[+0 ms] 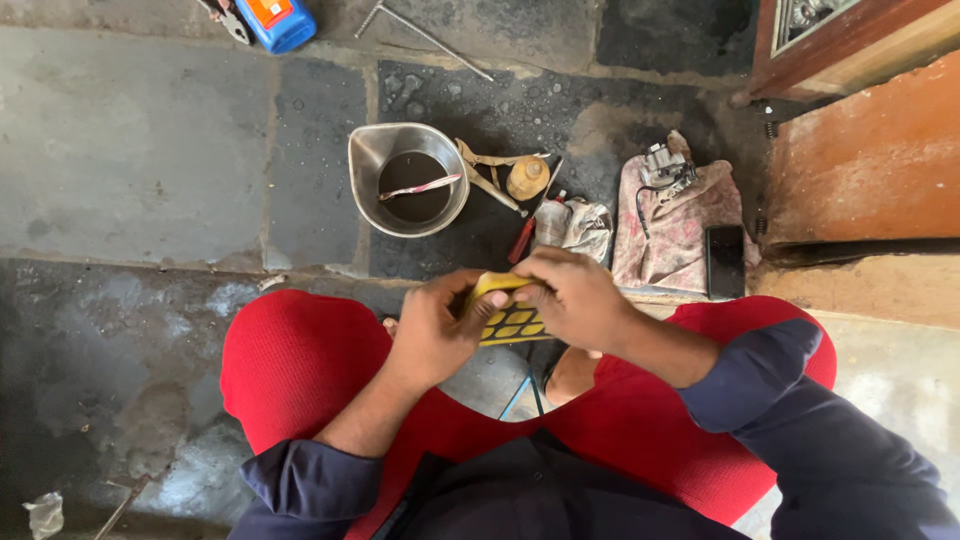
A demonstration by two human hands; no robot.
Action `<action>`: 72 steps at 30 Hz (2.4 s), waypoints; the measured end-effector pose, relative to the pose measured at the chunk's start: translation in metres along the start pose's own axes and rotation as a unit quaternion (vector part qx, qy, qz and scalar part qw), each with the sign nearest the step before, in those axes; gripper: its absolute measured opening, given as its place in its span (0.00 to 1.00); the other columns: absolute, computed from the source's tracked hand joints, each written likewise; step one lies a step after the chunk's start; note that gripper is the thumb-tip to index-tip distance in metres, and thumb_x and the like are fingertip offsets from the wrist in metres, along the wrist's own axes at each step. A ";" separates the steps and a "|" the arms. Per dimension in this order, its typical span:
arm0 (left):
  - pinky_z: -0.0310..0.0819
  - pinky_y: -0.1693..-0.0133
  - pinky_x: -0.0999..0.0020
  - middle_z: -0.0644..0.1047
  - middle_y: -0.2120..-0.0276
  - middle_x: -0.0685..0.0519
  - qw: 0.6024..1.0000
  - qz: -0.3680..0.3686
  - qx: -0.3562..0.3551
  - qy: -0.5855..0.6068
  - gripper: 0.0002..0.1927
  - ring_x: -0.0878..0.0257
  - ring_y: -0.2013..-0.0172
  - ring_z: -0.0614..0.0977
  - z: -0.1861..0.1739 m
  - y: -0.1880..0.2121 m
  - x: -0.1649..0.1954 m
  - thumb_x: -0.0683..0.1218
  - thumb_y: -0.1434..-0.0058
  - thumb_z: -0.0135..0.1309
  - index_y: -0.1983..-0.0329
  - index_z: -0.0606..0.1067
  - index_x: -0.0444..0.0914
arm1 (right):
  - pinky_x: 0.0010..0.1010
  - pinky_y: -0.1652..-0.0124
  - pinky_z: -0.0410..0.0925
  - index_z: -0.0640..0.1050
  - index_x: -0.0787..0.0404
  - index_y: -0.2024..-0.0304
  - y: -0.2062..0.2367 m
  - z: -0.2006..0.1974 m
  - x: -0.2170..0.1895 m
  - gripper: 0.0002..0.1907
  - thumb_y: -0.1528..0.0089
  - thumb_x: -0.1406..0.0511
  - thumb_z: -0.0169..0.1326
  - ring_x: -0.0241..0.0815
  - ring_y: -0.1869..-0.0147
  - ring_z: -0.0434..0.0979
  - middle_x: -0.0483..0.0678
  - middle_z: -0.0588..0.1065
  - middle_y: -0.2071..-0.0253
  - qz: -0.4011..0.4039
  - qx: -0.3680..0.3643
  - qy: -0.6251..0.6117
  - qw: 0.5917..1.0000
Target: The person pours liquid from a bottle into a metal container, then wipes a metal grid with a cloth. They then pick up a yellow plastic sheet and carefully align it with the metal grid, pressing the edges together to assemble the two parts.
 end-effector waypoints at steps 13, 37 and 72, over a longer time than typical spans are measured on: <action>0.77 0.70 0.69 0.83 0.71 0.47 0.993 0.014 0.083 -0.081 0.12 0.63 0.74 0.84 -0.006 -0.003 0.009 0.49 0.36 0.63 0.57 0.82 0.37 | 0.41 0.59 0.73 0.78 0.63 0.52 -0.013 -0.006 -0.006 0.12 0.38 0.68 0.57 0.56 0.55 0.81 0.54 0.79 0.58 -0.049 -0.017 0.010 0.999; 0.78 0.64 0.71 0.83 0.68 0.56 0.958 -0.178 -0.188 0.125 0.16 0.70 0.68 0.82 0.010 0.001 -0.032 0.43 0.47 0.67 0.57 0.78 0.34 | 0.37 0.64 0.73 0.82 0.63 0.57 0.005 0.010 0.023 0.12 0.38 0.61 0.60 0.43 0.66 0.84 0.51 0.82 0.68 0.160 -0.154 -0.047 0.974; 0.79 0.48 0.58 0.79 0.48 0.42 0.914 -0.162 -0.127 0.349 0.33 0.54 0.51 0.83 -0.005 -0.011 -0.037 0.56 0.38 0.60 0.36 0.70 0.35 | 0.38 0.55 0.74 0.73 0.65 0.42 0.007 0.022 0.071 0.28 0.44 0.66 0.63 0.43 0.52 0.81 0.51 0.80 0.52 0.185 -0.221 -0.245 0.926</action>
Point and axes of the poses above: each hand's wrist, its own y-axis away from the middle knuckle, its own z-axis out of the palm, x = y × z, the point moved 6 cm from there along -y, towards the middle knuckle
